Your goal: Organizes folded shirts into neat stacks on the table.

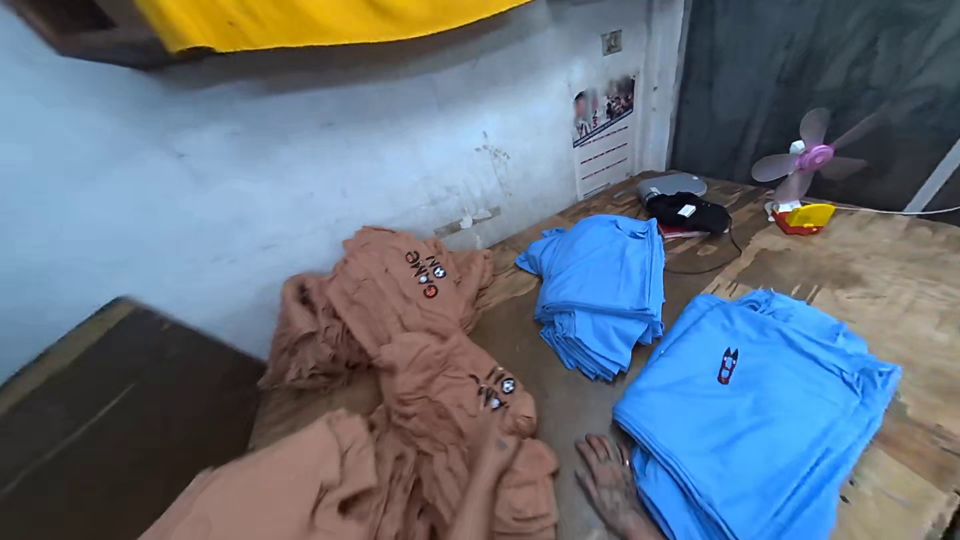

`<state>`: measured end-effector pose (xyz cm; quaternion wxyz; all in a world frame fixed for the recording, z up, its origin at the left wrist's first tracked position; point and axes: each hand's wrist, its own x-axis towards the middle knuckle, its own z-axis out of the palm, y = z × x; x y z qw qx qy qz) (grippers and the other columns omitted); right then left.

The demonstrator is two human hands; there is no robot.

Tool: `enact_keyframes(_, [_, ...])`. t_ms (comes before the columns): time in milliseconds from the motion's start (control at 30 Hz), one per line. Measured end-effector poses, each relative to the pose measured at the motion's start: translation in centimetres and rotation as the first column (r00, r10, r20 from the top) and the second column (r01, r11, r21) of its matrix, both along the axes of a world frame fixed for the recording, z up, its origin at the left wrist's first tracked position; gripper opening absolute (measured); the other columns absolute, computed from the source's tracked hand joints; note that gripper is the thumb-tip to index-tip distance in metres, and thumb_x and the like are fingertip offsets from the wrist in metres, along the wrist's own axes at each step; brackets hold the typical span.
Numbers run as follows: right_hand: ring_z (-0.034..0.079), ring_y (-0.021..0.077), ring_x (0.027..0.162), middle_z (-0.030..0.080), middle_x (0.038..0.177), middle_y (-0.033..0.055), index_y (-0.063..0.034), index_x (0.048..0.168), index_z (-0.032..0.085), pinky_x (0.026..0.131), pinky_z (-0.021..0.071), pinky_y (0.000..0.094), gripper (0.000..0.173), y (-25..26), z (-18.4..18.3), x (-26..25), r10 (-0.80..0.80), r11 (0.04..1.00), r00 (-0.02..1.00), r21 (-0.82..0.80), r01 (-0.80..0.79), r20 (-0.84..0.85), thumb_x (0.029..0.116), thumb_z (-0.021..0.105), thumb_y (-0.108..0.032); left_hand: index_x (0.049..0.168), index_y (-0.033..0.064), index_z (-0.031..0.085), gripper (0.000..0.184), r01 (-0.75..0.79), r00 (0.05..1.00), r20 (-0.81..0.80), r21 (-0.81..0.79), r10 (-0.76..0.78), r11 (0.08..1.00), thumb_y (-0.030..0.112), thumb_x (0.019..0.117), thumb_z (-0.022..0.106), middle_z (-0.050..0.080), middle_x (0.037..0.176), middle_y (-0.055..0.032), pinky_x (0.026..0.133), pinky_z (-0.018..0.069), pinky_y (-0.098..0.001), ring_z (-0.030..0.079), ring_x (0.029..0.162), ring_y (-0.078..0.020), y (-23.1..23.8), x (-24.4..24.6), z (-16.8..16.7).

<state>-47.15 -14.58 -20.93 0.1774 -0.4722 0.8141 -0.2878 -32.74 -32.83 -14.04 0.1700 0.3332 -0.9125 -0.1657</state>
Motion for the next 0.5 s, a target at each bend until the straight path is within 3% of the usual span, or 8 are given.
enact_keyframes(33, [0.039,0.0418,0.147,0.051,0.151,0.0234,-0.0007,0.144,0.056,0.123,0.0167,0.0622,0.049,0.3,0.1,-0.2,-0.017,0.999,0.992,-0.029,0.021,0.126,0.1051,0.051,-0.029,0.143,0.0060,0.056,0.057,-0.118,0.969,0.241,0.279,0.049,0.953,0.034,0.0954,0.067,0.061,0.139,-0.0203,0.108,0.0473,-0.0480,0.059,0.127,-0.0345,2.7,-0.2,1.0])
enact_keyframes(100, [0.044,0.0390,0.143,0.052,0.148,0.0260,0.0058,0.147,0.049,0.124,0.0255,0.0514,0.050,1.8,0.2,-0.2,-0.037,0.982,0.906,-0.153,0.111,0.423,0.1068,0.046,-0.024,0.150,0.0160,0.050,0.066,-0.251,0.912,0.408,0.470,0.044,0.846,0.030,0.0893,0.071,0.059,0.144,-0.0149,0.105,0.0468,-0.0612,0.058,0.130,-0.0362,9.1,0.1,1.4])
enact_keyframes(167, [0.047,0.0330,0.141,0.049,0.150,0.0255,0.0042,0.152,0.041,0.121,0.0344,0.0436,0.052,4.5,2.3,-0.8,0.033,0.983,0.772,-0.161,0.091,0.635,0.1076,0.045,-0.023,0.151,0.0111,0.048,0.066,-0.175,0.918,0.382,0.629,-0.105,0.758,0.028,0.0920,0.071,0.056,0.145,-0.0206,0.107,0.0448,-0.0620,0.056,0.131,-0.0403,15.3,0.9,2.9])
enact_keyframes(233, [0.053,0.0314,0.136,0.051,0.148,0.0255,0.0011,0.155,0.037,0.116,0.0411,0.0422,0.054,7.9,3.7,-0.9,0.065,0.997,0.694,-0.076,-0.014,0.717,0.1057,0.051,-0.017,0.145,-0.0015,0.053,0.054,-0.006,0.918,0.225,0.832,-0.327,0.555,0.026,0.1000,0.066,0.057,0.140,-0.0285,0.113,0.0397,-0.0569,0.055,0.132,-0.0422,19.4,2.7,4.4])
enact_keyframes(300, [0.057,0.0347,0.129,0.051,0.146,0.0279,0.0005,0.156,0.034,0.110,0.0456,0.0447,0.059,11.0,4.1,-1.6,0.044,0.996,0.685,0.022,-0.087,0.727,0.1027,0.056,-0.012,0.132,-0.0052,0.063,0.041,0.100,0.914,0.075,0.911,-0.399,0.401,0.023,0.1027,0.061,0.065,0.129,-0.0250,0.110,0.0434,-0.0511,0.062,0.122,-0.0352,20.1,3.9,4.4])
enact_keyframes(367, [0.059,0.0363,0.126,0.052,0.144,0.0288,0.0003,0.156,0.033,0.108,0.0474,0.0457,0.061,13.7,4.7,-1.9,0.008,0.985,0.716,0.116,-0.125,0.698,0.1019,0.058,-0.012,0.127,-0.0023,0.066,0.036,-0.019,0.980,0.122,0.843,-0.156,0.538,0.024,0.1015,0.063,0.069,0.120,-0.0219,0.102,0.0504,-0.0504,0.067,0.112,-0.0323,19.0,4.5,5.5])
enact_keyframes(400, [0.058,0.0372,0.127,0.052,0.144,0.0297,0.0012,0.157,0.032,0.109,0.0464,0.0462,0.064,14.9,5.1,-1.8,-0.005,0.974,0.741,0.172,-0.149,0.671,0.1019,0.060,-0.014,0.134,0.0018,0.062,0.043,-0.164,0.979,0.204,0.740,0.015,0.653,0.028,0.0998,0.065,0.065,0.129,-0.0217,0.104,0.0491,-0.0531,0.063,0.119,-0.0344,17.8,4.6,5.5])
enact_keyframes(500, [0.049,0.0416,0.139,0.047,0.150,0.0315,0.0040,0.158,0.029,0.118,0.0366,0.0507,0.075,17.6,5.2,-1.0,0.011,0.926,0.811,0.299,-0.228,0.585,0.0987,0.067,-0.021,0.160,0.0181,0.035,0.089,-0.546,0.827,0.410,0.426,0.384,0.721,0.055,0.0879,0.072,0.030,0.163,-0.0239,0.112,0.0341,-0.0670,0.032,0.147,-0.0468,14.3,6.6,2.4])
